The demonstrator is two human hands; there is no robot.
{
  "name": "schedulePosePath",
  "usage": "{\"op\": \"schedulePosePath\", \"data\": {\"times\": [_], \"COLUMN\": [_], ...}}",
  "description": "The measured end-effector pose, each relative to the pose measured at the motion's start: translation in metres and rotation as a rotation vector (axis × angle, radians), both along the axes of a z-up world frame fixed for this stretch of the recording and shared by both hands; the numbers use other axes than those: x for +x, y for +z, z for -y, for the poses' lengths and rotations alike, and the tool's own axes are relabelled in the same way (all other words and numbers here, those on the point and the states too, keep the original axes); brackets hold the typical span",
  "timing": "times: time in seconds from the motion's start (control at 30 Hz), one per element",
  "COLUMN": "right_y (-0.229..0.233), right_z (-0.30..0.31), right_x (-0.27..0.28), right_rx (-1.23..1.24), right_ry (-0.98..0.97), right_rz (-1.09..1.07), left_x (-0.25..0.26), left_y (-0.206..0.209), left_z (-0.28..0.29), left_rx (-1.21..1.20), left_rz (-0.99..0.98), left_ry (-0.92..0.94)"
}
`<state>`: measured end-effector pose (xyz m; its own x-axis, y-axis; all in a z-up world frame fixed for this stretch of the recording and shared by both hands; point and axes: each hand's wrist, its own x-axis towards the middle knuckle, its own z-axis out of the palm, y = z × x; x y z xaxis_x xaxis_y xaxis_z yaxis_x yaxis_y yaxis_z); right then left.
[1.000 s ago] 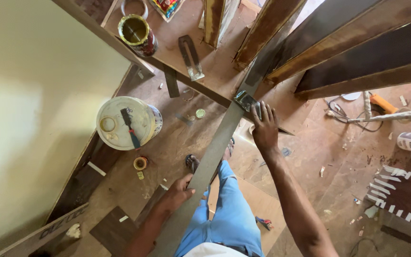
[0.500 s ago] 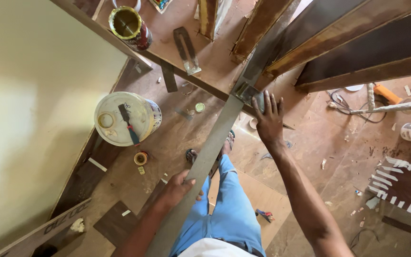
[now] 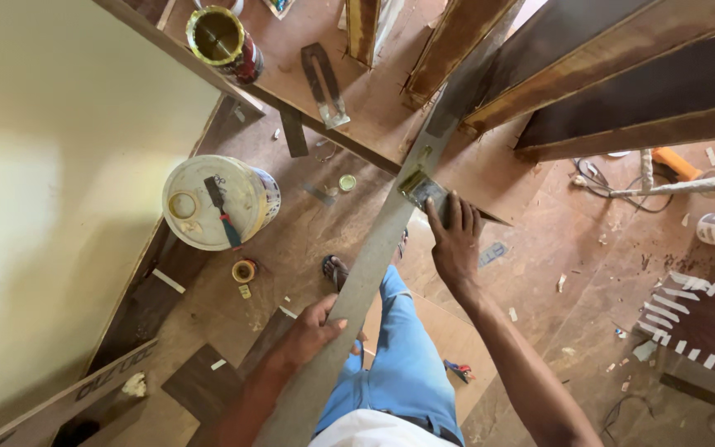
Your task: The person paints a long, thin wooden strip with a dark finish using a paintbrush. They repeatedly dip the brush into a small can of paint and apply the finish to the wood held in their left hand.
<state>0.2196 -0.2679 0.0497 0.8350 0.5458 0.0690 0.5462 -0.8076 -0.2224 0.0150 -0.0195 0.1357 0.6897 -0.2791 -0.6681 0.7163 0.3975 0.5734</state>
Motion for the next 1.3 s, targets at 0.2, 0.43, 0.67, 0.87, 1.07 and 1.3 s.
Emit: {"op": "schedulePosePath", "data": {"times": [0.2,0.43,0.67,0.87,1.07,1.3], "right_y": [0.003,0.009,0.018,0.021,0.031,0.029], "right_z": [0.001,0.005,-0.002,0.006,0.002,-0.011], "right_x": [-0.02,-0.06,-0.09,-0.034,0.034,0.056], "right_rx": [0.029,0.015,0.058,0.445,0.451,0.412], "right_ry": [0.026,0.068,0.097,-0.062,0.035,0.069], "right_rz": [-0.043,-0.101,-0.162,-0.291,-0.247,-0.107], "left_x": [0.012,-0.029,-0.045,-0.063,-0.092,-0.103], "left_y": [0.002,-0.017,-0.033,-0.055,-0.054,-0.038], "left_z": [0.0,-0.001,0.013,0.005,-0.014,-0.017], "left_rx": [-0.088,-0.116,0.122,0.166,0.164,0.167], "left_rz": [-0.118,-0.218,-0.31,-0.271,-0.263,-0.255], "left_ry": [0.021,-0.044,-0.034,-0.015,-0.035,-0.06]}}
